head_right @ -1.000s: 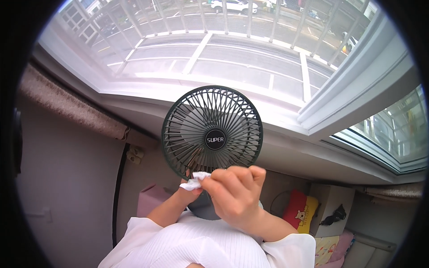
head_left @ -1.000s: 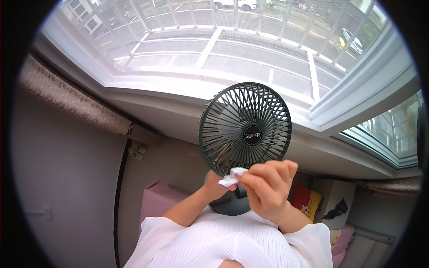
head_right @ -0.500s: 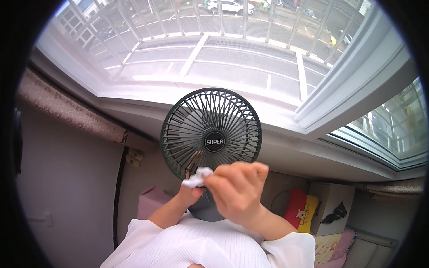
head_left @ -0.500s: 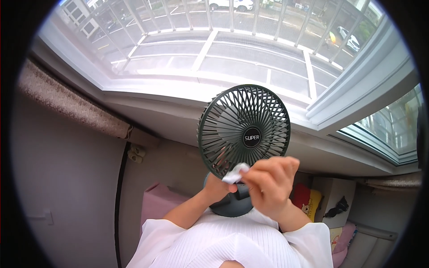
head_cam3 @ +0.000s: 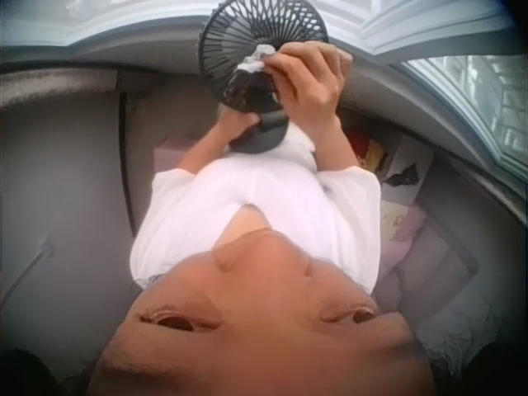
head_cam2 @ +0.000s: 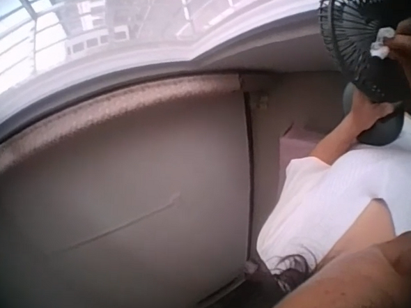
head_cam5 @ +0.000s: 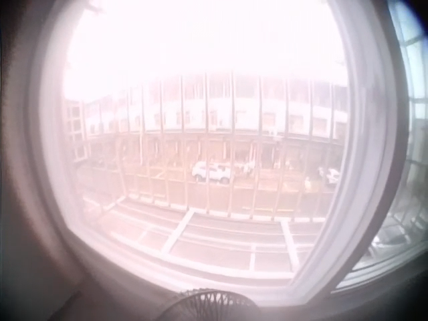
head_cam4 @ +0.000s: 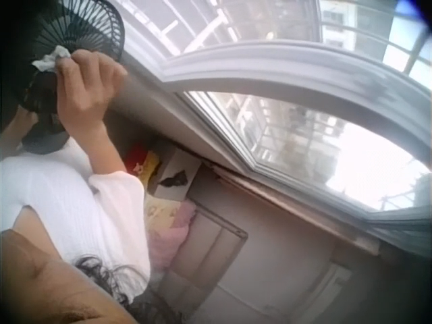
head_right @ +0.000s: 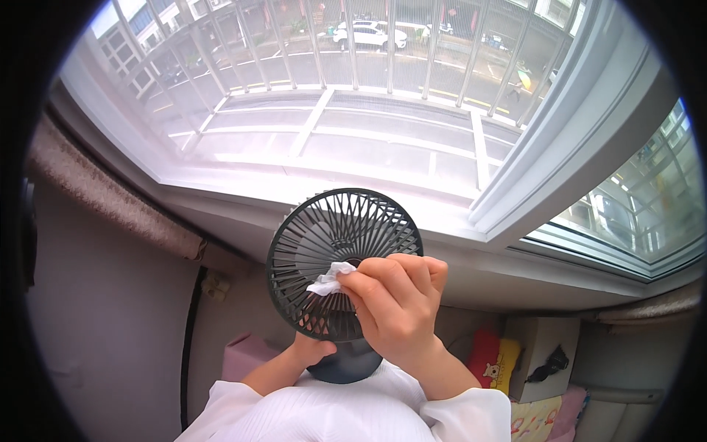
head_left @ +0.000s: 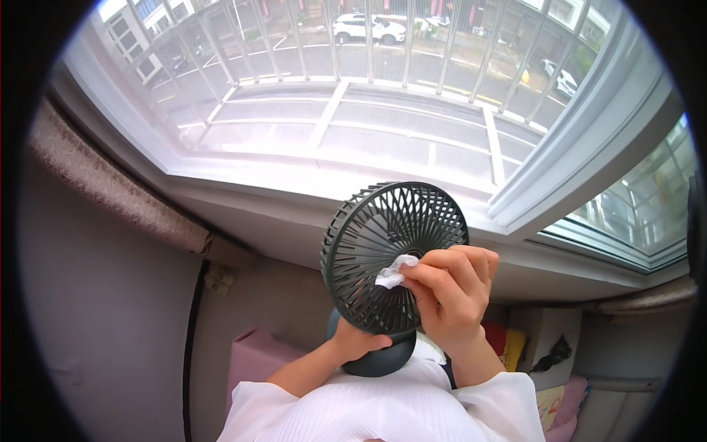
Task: The person cleans a small desk fan by wiping its base, casing, and front grille with a wipe.
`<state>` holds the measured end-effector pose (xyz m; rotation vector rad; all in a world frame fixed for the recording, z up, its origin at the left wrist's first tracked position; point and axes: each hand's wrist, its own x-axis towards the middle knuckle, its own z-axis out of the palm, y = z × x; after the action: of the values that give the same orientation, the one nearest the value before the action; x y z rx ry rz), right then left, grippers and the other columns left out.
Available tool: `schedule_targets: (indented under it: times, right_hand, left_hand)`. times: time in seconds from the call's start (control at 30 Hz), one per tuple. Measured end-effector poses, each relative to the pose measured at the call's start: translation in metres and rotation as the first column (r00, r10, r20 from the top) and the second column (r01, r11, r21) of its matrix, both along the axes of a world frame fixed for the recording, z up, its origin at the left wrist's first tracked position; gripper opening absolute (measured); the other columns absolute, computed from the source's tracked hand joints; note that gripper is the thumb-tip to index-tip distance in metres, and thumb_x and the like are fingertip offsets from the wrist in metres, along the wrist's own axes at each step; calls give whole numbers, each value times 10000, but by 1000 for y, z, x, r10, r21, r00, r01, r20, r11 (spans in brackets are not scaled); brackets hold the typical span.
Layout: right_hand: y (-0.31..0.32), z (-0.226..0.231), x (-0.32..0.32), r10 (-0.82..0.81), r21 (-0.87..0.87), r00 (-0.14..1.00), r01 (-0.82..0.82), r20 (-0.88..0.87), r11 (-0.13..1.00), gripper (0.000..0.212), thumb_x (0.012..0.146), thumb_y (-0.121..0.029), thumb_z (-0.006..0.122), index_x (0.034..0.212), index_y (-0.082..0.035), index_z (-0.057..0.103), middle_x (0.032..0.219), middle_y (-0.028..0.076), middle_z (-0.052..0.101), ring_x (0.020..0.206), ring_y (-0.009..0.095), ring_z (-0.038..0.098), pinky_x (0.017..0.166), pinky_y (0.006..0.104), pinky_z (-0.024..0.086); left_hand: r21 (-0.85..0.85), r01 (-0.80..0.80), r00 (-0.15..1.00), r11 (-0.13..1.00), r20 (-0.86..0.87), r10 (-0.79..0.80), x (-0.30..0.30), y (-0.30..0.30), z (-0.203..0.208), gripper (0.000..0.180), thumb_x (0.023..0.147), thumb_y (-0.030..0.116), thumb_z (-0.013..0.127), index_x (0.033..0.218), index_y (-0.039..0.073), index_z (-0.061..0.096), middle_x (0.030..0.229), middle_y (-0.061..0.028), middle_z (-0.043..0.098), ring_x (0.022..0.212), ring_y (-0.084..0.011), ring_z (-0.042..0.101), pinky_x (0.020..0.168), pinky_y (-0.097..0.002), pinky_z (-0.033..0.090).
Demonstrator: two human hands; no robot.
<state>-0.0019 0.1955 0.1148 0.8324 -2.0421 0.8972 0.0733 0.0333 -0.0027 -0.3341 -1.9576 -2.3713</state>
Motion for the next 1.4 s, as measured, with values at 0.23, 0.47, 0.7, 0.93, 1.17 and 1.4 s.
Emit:
schedule_targets:
  times: [0.23, 0.47, 0.7, 0.93, 1.17, 1.4]
  right_hand:
    - [-21, 15, 18, 65, 85, 997, -61, -42, 995, 232, 672, -156, 702, 899, -110, 690, 897, -30, 629, 807, 136, 583, 770, 323, 323]
    - [-4, 12, 0, 37, 62, 999, -38, 23, 997, 197, 696, -106, 748, 884, -119, 691, 868, -41, 621, 804, 133, 572, 773, 328, 309]
    - [-9, 24, 4, 74, 30, 997, -73, -5, 997, 221, 681, -83, 762, 889, -118, 697, 867, -34, 624, 794, 142, 577, 769, 324, 305]
    - [-8, 21, -1, 98, 32, 995, -98, 13, 995, 248, 647, -63, 745, 889, -101, 707, 862, -19, 632, 795, 159, 579, 770, 328, 308]
    - [-25, 30, 17, 172, 141, 985, -170, -6, 975, 216, 649, -113, 699, 865, -118, 686, 865, -34, 623, 797, 145, 579, 791, 347, 301]
    - [-13, 29, 3, 119, 80, 993, -121, 23, 989, 202, 639, -106, 702, 840, -113, 688, 845, -32, 624, 788, 153, 574, 777, 344, 296]
  left_hand:
    - [-137, 58, 997, 989, 67, -50, -7, 14, 9, 673, 709, 275, 844, 1250, 60, 507, 1258, -79, 538, 1141, -204, 537, 997, -367, 423]
    - [98, -56, 998, 994, 46, 51, -7, 11, 17, 892, 718, 428, 852, 1374, -2, 428, 1293, -94, 527, 1217, -220, 508, 1036, -364, 401]
    - [228, 40, 999, 973, 7, -43, -12, -12, 6, 912, 709, 399, 857, 1387, -8, 402, 1339, -104, 494, 1250, -226, 477, 1063, -376, 376]
    - [225, 68, 997, 972, 26, -76, -19, -9, 53, 726, 701, 234, 841, 1302, 11, 502, 1218, -74, 573, 1115, -166, 547, 979, -329, 434]
    - [-36, -2, 1000, 999, 28, 3, -16, -3, 32, 565, 634, 173, 827, 1137, 39, 608, 1038, -64, 646, 976, -164, 614, 886, -332, 485]
    - [131, -50, 998, 990, 48, 44, -15, -3, 49, 650, 667, 262, 822, 1208, 13, 561, 1122, -84, 621, 1036, -179, 595, 927, -326, 467]
